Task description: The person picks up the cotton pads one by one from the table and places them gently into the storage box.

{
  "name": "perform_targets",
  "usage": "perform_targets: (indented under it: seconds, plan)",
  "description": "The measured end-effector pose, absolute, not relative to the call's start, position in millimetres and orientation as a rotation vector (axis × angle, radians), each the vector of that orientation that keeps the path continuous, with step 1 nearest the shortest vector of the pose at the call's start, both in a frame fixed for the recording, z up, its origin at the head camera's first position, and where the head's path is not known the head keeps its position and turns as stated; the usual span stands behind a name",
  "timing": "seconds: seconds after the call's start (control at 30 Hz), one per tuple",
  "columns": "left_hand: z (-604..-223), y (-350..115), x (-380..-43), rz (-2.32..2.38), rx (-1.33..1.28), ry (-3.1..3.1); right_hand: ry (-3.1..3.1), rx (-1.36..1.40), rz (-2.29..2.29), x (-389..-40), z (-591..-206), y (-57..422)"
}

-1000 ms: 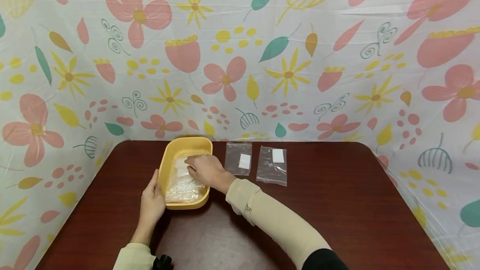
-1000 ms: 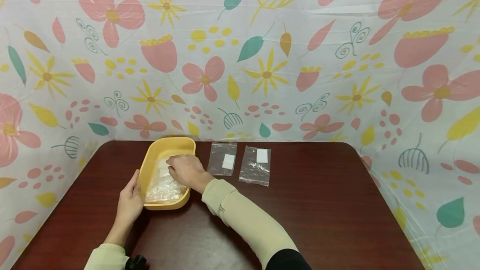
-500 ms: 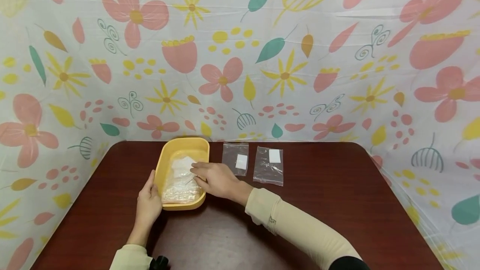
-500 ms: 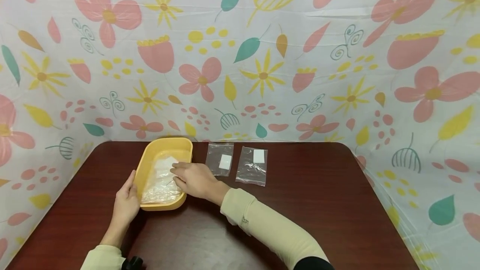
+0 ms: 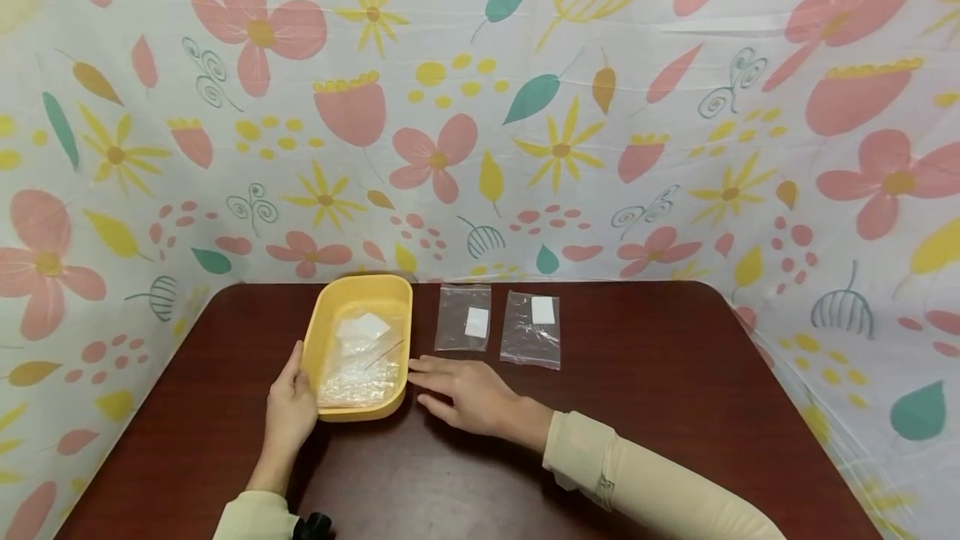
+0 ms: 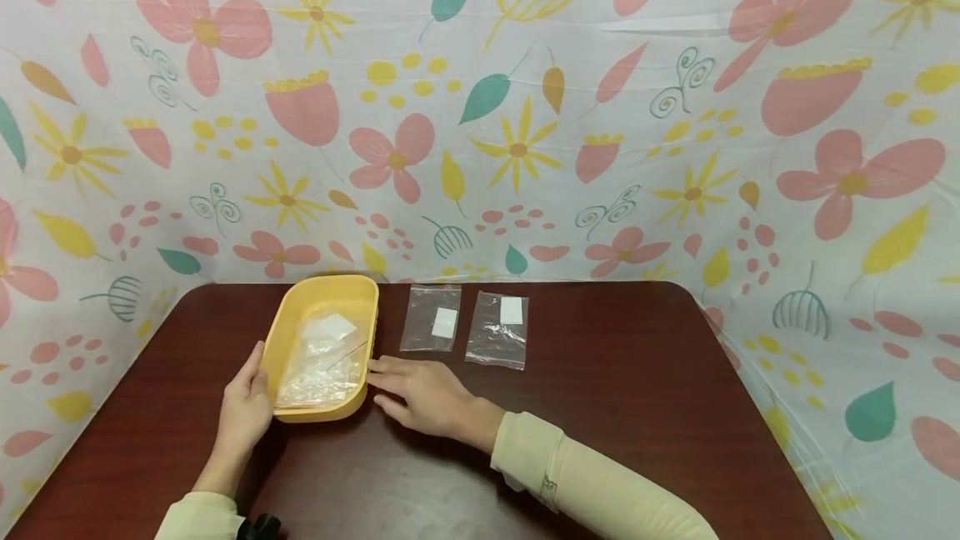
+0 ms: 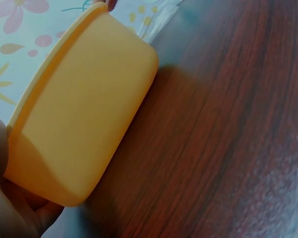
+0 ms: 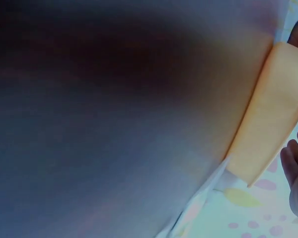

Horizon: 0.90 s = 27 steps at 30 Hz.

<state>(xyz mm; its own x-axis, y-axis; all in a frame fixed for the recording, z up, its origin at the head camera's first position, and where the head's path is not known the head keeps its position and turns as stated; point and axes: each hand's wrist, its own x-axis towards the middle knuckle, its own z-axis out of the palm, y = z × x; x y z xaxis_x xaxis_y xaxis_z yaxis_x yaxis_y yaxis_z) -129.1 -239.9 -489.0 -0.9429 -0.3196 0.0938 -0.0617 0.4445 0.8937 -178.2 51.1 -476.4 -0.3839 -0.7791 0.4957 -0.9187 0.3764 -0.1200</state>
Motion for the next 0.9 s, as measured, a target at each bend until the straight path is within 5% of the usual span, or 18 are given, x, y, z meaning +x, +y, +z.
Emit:
perform_targets:
  seconds: [0.9]
  plan:
    - [-490, -239, -130, -1.491, 0.332, -2.43, -2.364, 1.224, 0.636, -185, -480, 153]
